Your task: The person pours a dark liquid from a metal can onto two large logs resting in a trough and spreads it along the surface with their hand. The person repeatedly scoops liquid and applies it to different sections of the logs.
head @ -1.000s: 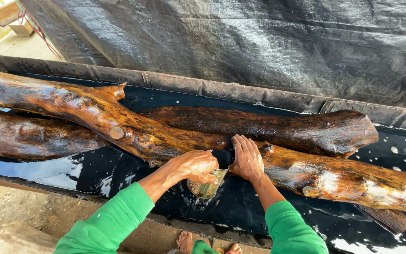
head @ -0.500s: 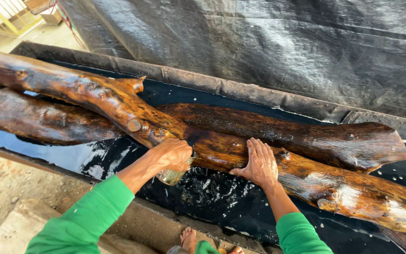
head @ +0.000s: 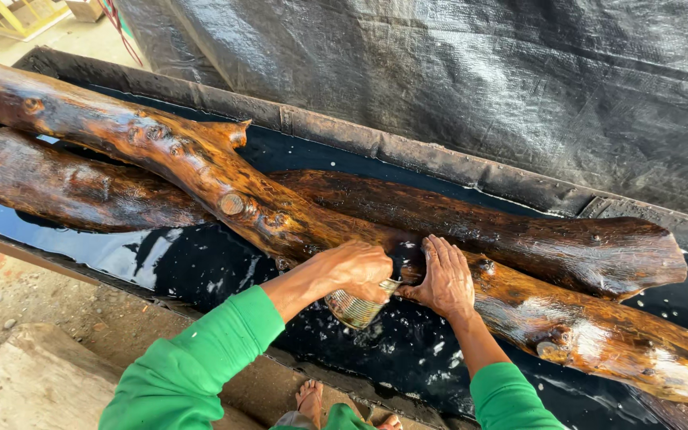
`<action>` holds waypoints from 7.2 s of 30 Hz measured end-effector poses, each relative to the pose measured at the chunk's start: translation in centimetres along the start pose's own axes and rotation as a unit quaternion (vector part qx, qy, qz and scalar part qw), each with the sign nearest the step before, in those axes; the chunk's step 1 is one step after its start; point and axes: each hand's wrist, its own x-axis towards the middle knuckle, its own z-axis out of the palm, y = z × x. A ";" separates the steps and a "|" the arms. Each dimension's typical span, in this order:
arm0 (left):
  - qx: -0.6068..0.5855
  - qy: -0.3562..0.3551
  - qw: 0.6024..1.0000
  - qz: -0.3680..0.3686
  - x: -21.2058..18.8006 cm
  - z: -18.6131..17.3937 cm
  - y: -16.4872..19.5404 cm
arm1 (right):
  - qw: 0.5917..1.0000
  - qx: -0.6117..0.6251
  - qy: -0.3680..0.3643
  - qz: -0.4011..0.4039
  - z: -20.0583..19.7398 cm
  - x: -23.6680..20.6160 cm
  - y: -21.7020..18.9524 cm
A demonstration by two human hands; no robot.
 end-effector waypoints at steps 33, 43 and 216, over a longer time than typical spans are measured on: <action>0.034 -0.045 0.995 -0.086 -2.8 -3.3 -1.3 | 1.000 -0.015 -0.026 0.007 -0.4 -0.2 -0.8; 0.028 -0.025 0.999 -0.022 2.5 -4.5 3.2 | 1.000 0.001 0.011 -0.026 0.3 -0.2 1.3; -0.281 0.033 0.947 -0.153 11.1 13.4 10.7 | 0.997 0.015 -0.010 0.082 -2.4 -12.9 24.3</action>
